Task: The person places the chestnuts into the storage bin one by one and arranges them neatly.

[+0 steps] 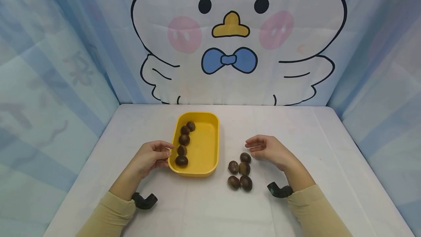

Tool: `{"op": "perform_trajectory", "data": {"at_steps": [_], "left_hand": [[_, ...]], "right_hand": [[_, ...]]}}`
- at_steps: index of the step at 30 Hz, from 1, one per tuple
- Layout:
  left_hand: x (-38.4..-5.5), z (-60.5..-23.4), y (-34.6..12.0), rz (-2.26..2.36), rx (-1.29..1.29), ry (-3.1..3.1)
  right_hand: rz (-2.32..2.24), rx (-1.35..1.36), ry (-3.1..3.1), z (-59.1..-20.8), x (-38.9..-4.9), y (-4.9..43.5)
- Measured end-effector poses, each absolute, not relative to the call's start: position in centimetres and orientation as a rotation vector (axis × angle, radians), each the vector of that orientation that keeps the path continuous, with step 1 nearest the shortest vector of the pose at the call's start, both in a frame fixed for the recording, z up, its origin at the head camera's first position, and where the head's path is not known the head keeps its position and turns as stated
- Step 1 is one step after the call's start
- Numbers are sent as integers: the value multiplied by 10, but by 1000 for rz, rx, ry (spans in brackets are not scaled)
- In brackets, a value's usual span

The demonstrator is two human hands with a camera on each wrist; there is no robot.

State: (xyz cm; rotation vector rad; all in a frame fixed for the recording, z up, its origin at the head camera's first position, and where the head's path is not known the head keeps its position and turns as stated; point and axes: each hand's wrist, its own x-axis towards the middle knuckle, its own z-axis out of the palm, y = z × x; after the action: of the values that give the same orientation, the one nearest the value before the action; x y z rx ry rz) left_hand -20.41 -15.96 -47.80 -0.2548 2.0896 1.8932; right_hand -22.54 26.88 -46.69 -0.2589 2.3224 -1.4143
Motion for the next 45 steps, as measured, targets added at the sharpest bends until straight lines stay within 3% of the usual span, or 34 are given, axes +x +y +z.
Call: {"op": "perform_trajectory", "data": {"at_steps": [28,36,45], "left_hand": [[-202,-475,-159,1884,-262,2099],[-203,-475,-160,1886,-268,2102],[-204,-477,-160,1886,-261,2098]], "right_hand": [[-1086,-413,2553,-493,-233,268],[-1019,-580,2577,-493,-236,267],[-990,-475,2582,-495,-239,266]]}}
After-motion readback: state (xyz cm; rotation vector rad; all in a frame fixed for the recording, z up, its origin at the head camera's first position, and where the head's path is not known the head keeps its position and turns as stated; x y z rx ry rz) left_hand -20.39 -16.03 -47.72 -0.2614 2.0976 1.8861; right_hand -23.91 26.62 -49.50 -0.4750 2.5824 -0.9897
